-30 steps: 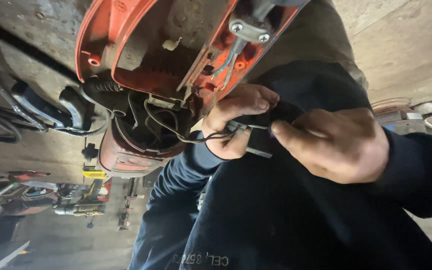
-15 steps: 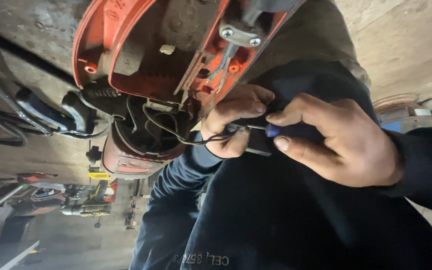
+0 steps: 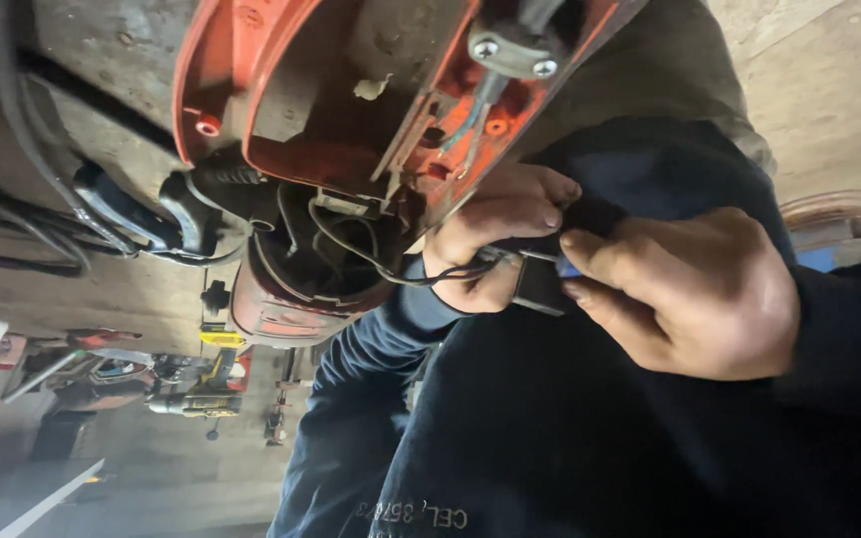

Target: The person retrieves a screwdriver from a shelf and uses it to work on the internal components of a red power tool. They manipulate wires and small parts within the tool's housing, occasionally adjusting their grip and the tool's position.

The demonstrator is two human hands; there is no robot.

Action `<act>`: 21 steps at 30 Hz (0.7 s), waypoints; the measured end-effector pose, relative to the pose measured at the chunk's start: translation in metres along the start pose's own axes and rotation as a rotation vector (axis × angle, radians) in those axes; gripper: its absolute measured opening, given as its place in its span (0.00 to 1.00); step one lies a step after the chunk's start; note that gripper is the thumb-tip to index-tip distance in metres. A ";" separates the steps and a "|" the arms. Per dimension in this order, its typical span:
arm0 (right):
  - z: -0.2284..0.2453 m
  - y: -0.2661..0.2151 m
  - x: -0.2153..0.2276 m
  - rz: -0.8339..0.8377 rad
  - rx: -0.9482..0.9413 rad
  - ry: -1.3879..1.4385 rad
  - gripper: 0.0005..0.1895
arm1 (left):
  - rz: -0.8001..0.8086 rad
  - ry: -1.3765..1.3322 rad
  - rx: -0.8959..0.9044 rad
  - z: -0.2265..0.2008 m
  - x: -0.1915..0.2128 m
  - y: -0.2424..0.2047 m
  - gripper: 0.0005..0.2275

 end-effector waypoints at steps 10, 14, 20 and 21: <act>0.034 -0.005 0.001 -0.216 0.432 -0.413 0.06 | -0.069 -0.006 0.000 -0.002 -0.001 -0.005 0.14; 0.042 -0.009 -0.001 -0.411 0.602 -0.609 0.04 | -0.071 -0.023 -0.050 -0.007 -0.001 -0.003 0.13; 0.039 -0.018 -0.003 -0.407 0.654 -0.670 0.05 | 0.021 0.033 0.058 -0.006 -0.006 -0.006 0.17; 0.039 -0.020 0.000 -0.411 0.648 -0.671 0.05 | 0.027 0.031 0.061 -0.005 -0.009 -0.009 0.17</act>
Point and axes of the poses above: each hand's wrist, its own y-axis towards the middle knuckle, its own x-axis out of the back of the hand, z = x × y, the point moved 9 cm from there along y, towards the middle knuckle, and after that the axes turned 7 degrees about -z, right-handed, at the moved point
